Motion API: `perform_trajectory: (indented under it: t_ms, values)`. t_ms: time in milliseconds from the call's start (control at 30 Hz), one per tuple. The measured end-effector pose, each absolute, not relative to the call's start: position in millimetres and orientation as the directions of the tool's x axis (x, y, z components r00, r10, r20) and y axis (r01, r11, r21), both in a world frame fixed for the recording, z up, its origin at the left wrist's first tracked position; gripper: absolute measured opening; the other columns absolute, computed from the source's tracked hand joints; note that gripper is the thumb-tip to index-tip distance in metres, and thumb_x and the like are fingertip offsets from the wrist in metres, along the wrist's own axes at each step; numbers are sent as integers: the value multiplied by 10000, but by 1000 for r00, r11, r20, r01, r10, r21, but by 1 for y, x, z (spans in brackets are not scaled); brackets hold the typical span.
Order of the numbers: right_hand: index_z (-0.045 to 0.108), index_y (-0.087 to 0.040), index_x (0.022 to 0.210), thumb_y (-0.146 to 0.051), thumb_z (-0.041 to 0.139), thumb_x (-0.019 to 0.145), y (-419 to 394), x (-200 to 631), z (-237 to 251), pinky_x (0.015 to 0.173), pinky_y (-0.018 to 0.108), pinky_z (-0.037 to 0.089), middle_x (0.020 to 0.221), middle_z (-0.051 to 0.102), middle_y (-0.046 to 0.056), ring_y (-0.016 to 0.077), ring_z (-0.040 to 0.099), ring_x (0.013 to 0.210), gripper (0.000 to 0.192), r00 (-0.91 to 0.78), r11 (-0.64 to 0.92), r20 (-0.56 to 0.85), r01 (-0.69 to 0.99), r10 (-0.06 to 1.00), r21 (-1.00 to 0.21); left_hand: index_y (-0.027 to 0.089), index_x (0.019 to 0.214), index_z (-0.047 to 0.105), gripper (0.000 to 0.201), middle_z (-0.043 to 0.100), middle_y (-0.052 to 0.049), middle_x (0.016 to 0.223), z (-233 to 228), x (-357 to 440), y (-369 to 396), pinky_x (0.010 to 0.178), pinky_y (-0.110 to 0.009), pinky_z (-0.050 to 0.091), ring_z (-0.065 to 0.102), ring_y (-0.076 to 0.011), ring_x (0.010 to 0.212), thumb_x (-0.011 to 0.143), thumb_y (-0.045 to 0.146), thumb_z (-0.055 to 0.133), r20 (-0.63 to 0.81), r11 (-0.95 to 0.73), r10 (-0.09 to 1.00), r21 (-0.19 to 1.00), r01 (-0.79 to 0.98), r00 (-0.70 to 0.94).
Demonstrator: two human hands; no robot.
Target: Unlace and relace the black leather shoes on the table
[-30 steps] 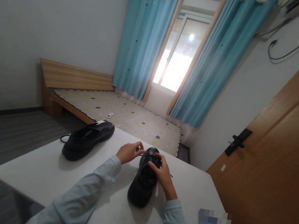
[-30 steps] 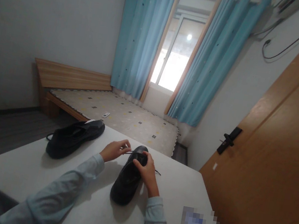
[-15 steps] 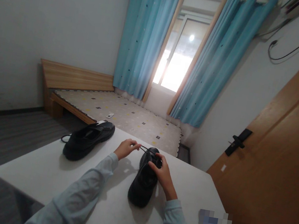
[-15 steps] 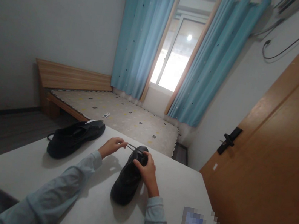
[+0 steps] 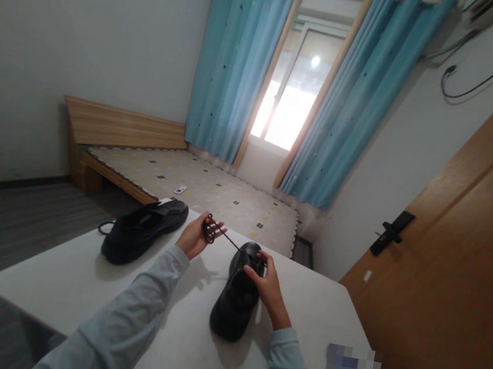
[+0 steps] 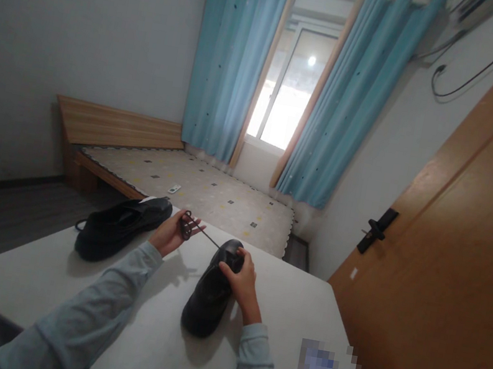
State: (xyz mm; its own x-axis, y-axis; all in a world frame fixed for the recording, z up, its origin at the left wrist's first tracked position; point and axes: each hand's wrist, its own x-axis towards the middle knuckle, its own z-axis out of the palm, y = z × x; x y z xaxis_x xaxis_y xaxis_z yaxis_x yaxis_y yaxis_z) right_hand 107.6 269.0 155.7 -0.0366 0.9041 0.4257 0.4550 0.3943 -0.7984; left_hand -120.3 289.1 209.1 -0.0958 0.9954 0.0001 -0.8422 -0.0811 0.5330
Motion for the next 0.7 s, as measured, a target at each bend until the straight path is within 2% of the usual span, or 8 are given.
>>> perform_trajectory:
  t_ms: [100, 200, 267, 333, 400, 533, 700]
  values:
    - [525, -222, 1129, -482, 701, 632, 269, 108, 155, 939, 416, 403, 1122, 613, 81, 266, 559, 1063, 588, -36, 386, 418, 458, 908, -801, 153, 629, 436, 289, 529, 11, 587, 213, -124, 287, 761, -419, 540, 627, -147, 646, 901, 253, 441, -32, -93, 992, 503, -860, -126]
    - [519, -225, 1131, -487, 699, 632, 269, 109, 155, 940, 418, 402, 1122, 612, 80, 267, 558, 1066, 592, -37, 382, 410, 450, 911, -807, 157, 648, 438, 277, 542, 20, 615, 213, -129, 288, 612, -283, 534, 577, -97, 544, 887, 292, 475, -23, -148, 982, 514, -845, -186]
    - [514, -226, 1136, -490, 698, 631, 269, 109, 154, 937, 415, 404, 1122, 612, 79, 265, 560, 1064, 599, -35, 381, 409, 445, 912, -810, 159, 659, 431, 275, 532, 30, 626, 213, -131, 289, 472, -189, 454, 522, -65, 477, 861, 322, 521, 46, -211, 975, 513, -832, -219]
    - [512, -225, 1138, -491, 698, 631, 270, 109, 153, 933, 412, 407, 1119, 613, 78, 263, 563, 1059, 601, -33, 381, 410, 445, 912, -810, 162, 665, 420, 288, 508, 41, 617, 213, -133, 289, 385, -150, 350, 469, -45, 434, 834, 350, 559, 123, -300, 953, 499, -813, -276]
    - [515, -226, 1136, -487, 701, 629, 271, 109, 152, 928, 410, 410, 1112, 617, 77, 261, 567, 1051, 600, -31, 386, 417, 445, 908, -808, 166, 664, 407, 306, 485, 51, 597, 214, -135, 290, 349, -144, 286, 426, -36, 400, 817, 372, 575, 163, -410, 910, 493, -767, -381]
    - [514, -224, 1141, -481, 704, 627, 271, 110, 151, 925, 409, 412, 1107, 618, 78, 261, 570, 1042, 605, -26, 388, 422, 448, 906, -806, 178, 667, 389, 325, 458, 66, 555, 216, -139, 290, 331, -148, 245, 367, -30, 356, 813, 413, 559, 198, -617, 764, 504, -605, -614]
    - [510, -217, 1148, -477, 702, 629, 270, 110, 152, 936, 413, 403, 1119, 610, 84, 265, 561, 1056, 611, -27, 373, 404, 444, 914, -815, 193, 684, 365, 345, 439, 75, 532, 218, -145, 292, 330, -155, 232, 341, -32, 339, 832, 471, 506, 222, -733, 611, 521, -437, -760]
